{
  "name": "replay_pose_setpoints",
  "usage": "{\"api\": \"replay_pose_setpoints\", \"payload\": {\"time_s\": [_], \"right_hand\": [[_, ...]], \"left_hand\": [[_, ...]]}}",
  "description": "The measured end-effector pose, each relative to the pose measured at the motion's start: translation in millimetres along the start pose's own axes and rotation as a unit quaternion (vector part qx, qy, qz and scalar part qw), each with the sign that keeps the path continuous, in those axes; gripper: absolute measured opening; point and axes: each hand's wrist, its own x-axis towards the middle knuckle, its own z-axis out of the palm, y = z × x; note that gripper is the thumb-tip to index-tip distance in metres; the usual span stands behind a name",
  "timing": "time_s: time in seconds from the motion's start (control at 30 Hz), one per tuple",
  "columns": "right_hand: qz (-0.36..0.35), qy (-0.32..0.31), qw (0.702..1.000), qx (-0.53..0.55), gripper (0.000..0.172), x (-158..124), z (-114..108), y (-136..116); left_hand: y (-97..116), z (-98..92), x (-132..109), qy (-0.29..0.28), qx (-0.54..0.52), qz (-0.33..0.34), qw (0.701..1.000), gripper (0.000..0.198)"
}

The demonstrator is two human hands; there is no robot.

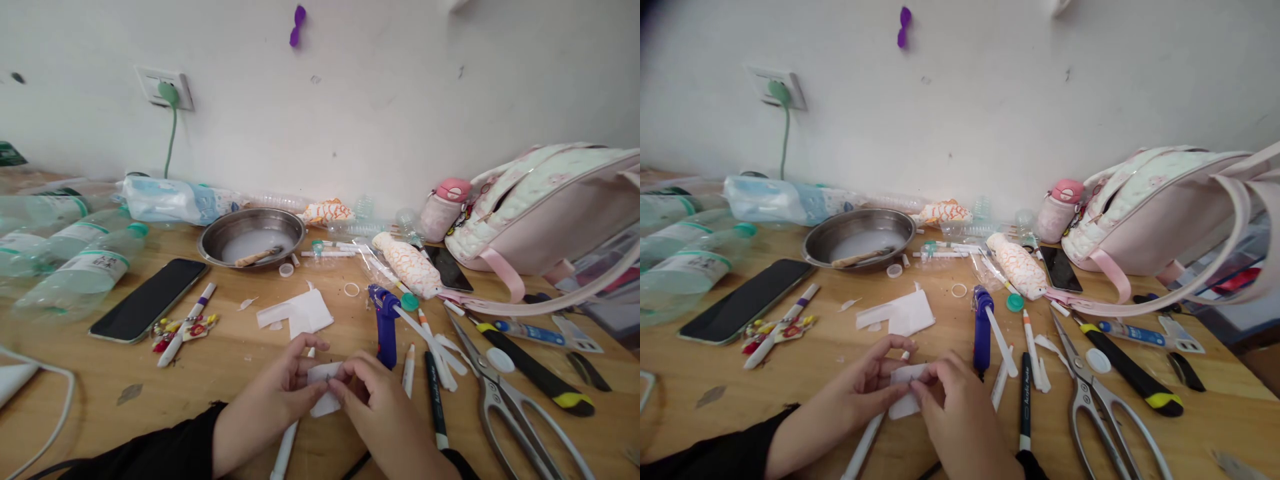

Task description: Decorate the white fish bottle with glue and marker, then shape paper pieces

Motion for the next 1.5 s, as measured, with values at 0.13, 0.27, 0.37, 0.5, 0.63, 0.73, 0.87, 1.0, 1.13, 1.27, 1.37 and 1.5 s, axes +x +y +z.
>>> {"api": "replay_pose_setpoints", "payload": {"time_s": [0.13, 0.27, 0.37, 0.5, 0.63, 0.73, 0.87, 1.0, 1.13, 1.27, 1.37, 1.5], "right_hand": [[-0.007, 0.009, 1.0, -0.026, 0.009, -1, 0, -2], [-0.018, 0.016, 0.999, -0.031, 0.013, -2, 0, -3], [-0.032, 0.03, 0.999, -0.03, 0.012, -4, -1, -4], [-0.06, 0.037, 0.997, -0.029, 0.01, -4, -3, -3], [-0.083, 0.028, 0.996, -0.014, 0.007, -3, -4, 1], [-0.088, 0.011, 0.996, -0.007, 0.008, -2, -5, 3], [-0.091, -0.001, 0.996, -0.016, 0.009, -3, -4, 3], [-0.114, 0.026, 0.993, -0.031, 0.006, -4, -2, 4], [-0.113, 0.046, 0.991, -0.061, 0.005, -4, -1, 6], [-0.083, 0.032, 0.993, -0.076, 0.003, -4, -1, 5], [-0.054, 0.008, 0.997, -0.053, 0.005, -4, -2, 4], [-0.01, -0.006, 1.0, -0.02, 0.003, -2, -1, 6]], "left_hand": [[4, -2.1, 1, -0.018, -0.006, -0.003, 1.0, 0.038], [8, -3.7, 1, -0.026, -0.017, -0.036, 0.999, 0.039], [11, -2.8, 2, -0.024, -0.022, -0.04, 0.999, 0.04], [11, -0.7, 3, -0.031, -0.04, -0.018, 0.999, 0.041], [8, -1.3, 4, -0.036, -0.037, -0.011, 0.999, 0.037], [7, -3.9, 4, -0.042, -0.039, -0.02, 0.998, 0.035], [6, -6.1, 3, -0.042, -0.043, -0.029, 0.998, 0.032], [4, -4.8, 3, -0.038, -0.042, -0.018, 0.998, 0.032], [0, -3.2, 4, -0.014, -0.034, 0.01, 0.999, 0.033], [-2, -3.1, 4, 0.003, -0.012, 0.05, 0.999, 0.033], [-4, -2.7, 3, 0.0, -0.001, 0.051, 0.999, 0.035], [-7, -2.5, 2, -0.006, 0.024, 0.055, 0.998, 0.036]]}}
